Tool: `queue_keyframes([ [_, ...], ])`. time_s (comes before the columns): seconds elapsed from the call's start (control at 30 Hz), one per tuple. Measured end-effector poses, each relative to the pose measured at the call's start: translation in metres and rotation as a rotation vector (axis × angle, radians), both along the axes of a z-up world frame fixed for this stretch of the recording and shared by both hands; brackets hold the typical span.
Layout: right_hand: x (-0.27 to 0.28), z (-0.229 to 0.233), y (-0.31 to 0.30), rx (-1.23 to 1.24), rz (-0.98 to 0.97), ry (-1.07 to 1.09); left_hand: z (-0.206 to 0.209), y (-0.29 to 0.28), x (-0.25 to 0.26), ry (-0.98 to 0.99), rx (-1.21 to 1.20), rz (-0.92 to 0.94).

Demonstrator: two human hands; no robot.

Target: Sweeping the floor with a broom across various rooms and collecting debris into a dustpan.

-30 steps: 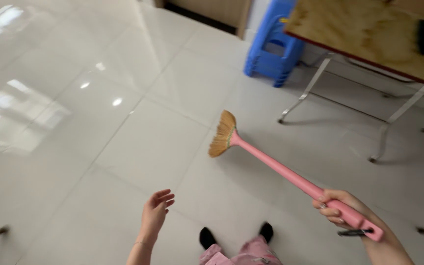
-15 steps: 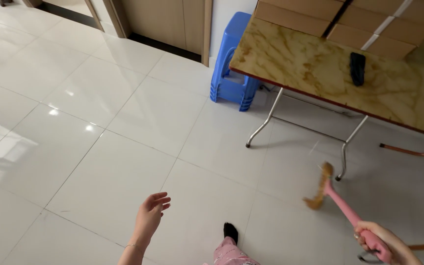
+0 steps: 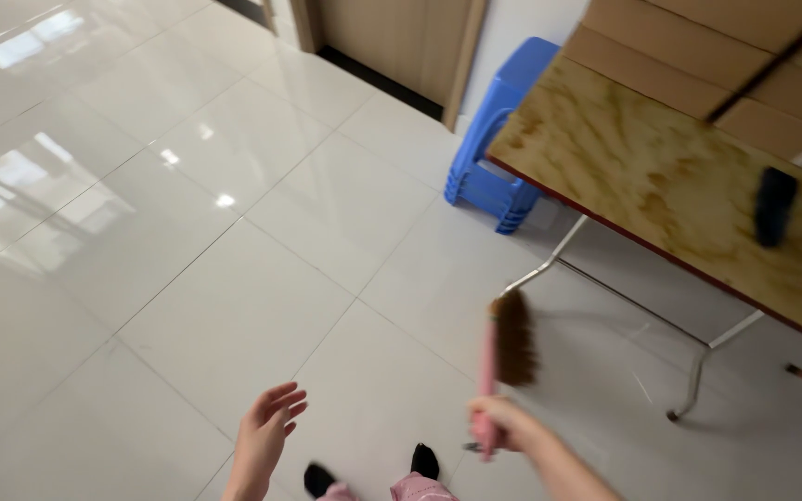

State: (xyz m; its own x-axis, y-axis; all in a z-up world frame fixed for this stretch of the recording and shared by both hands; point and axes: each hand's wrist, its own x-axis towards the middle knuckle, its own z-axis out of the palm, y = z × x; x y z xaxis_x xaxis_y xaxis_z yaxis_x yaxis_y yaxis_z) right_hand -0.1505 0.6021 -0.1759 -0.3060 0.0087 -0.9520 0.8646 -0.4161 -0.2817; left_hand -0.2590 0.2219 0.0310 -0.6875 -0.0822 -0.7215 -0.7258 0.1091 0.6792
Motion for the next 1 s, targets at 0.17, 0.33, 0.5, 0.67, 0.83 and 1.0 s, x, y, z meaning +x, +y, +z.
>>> queue_keyframes([
  [0.17,-0.113,0.084,-0.121,0.028,0.011,0.076,-0.065,-0.06,0.002,0.022,0.045,0.191],
  [0.33,-0.21,0.02,-0.103,-0.79,0.012,-0.025,-0.044,-0.083,-0.031,-0.044,0.009,0.192],
  [0.5,-0.243,0.029,-0.041,-1.113,-0.118,0.038,-0.043,-0.11,-0.104,0.001,-0.004,0.127],
  [0.67,-0.201,0.078,0.033,-1.012,-0.182,0.167,-0.016,-0.12,-0.177,0.043,0.005,0.02],
  [0.83,-0.142,0.09,0.128,-0.486,-0.006,0.076,0.006,-0.118,-0.219,0.05,0.017,-0.077],
  [1.0,-0.185,0.123,0.135,-0.006,-0.001,0.04,-0.014,-0.125,-0.249,0.054,0.028,-0.076],
])
